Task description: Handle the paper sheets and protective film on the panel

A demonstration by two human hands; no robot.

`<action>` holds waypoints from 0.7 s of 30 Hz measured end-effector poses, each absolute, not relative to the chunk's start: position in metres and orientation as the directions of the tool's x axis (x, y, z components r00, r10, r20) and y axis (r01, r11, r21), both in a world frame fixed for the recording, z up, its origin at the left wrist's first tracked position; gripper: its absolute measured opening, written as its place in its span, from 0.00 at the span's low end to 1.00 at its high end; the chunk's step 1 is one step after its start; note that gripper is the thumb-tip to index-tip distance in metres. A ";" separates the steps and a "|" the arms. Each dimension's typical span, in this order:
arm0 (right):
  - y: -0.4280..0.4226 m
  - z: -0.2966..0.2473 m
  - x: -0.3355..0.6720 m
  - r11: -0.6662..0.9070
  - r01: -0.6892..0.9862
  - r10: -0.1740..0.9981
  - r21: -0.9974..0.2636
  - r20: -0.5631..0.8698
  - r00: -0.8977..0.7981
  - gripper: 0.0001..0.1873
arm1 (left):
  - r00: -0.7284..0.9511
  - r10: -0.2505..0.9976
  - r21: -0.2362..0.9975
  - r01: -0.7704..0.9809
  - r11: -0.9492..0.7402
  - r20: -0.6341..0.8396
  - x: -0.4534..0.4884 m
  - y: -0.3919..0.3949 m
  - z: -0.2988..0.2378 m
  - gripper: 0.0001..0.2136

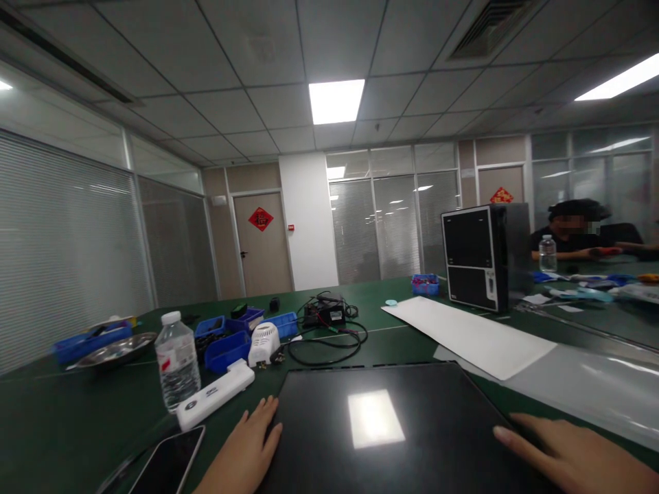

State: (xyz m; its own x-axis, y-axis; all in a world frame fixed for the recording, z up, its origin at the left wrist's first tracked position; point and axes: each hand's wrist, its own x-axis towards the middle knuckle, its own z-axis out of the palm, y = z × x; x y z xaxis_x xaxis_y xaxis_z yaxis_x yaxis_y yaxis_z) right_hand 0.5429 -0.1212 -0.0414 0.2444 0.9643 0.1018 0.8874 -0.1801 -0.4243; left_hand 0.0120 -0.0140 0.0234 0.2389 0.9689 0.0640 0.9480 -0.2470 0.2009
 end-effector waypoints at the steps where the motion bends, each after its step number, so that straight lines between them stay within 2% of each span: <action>1: -0.117 -0.029 0.535 -0.167 0.887 0.968 -0.431 0.098 0.230 0.42 | 0.248 0.968 0.188 0.949 -0.252 0.045 0.013 -0.018 0.027 0.33; 5: -0.100 -0.001 0.507 -0.041 0.926 0.977 -0.374 0.179 0.116 0.42 | 0.216 0.976 0.062 0.974 -0.217 0.011 0.018 -0.038 0.047 0.31; 8: -0.080 0.001 0.502 0.068 0.930 0.970 -0.361 0.243 0.024 0.36 | 0.158 0.987 -0.066 0.985 -0.159 -0.019 0.020 -0.050 0.062 0.27; 11: -0.049 0.000 0.519 0.110 0.968 0.935 -0.226 0.353 -0.024 0.30 | 0.119 0.992 -0.143 0.982 -0.122 -0.031 0.023 -0.055 0.068 0.26; 13: -0.027 -0.003 0.539 0.055 0.987 0.908 -0.149 0.419 0.012 0.32 | 0.133 0.991 -0.123 0.984 -0.132 0.003 0.027 -0.055 0.066 0.29; 15: -0.010 -0.008 0.560 -0.017 0.992 0.894 -0.126 0.442 0.072 0.36 | 0.159 0.987 -0.034 0.987 -0.159 -0.004 0.031 -0.052 0.062 0.35; 18: 0.001 -0.020 0.585 -0.074 0.991 0.910 -0.112 0.398 0.113 0.37 | 0.184 0.980 0.081 0.981 -0.178 -0.078 0.036 -0.048 0.058 0.40; 21: -0.003 -0.027 0.595 -0.051 0.996 0.933 -0.076 0.353 0.074 0.33 | 0.199 0.976 0.093 0.977 -0.191 -0.093 0.037 -0.047 0.057 0.41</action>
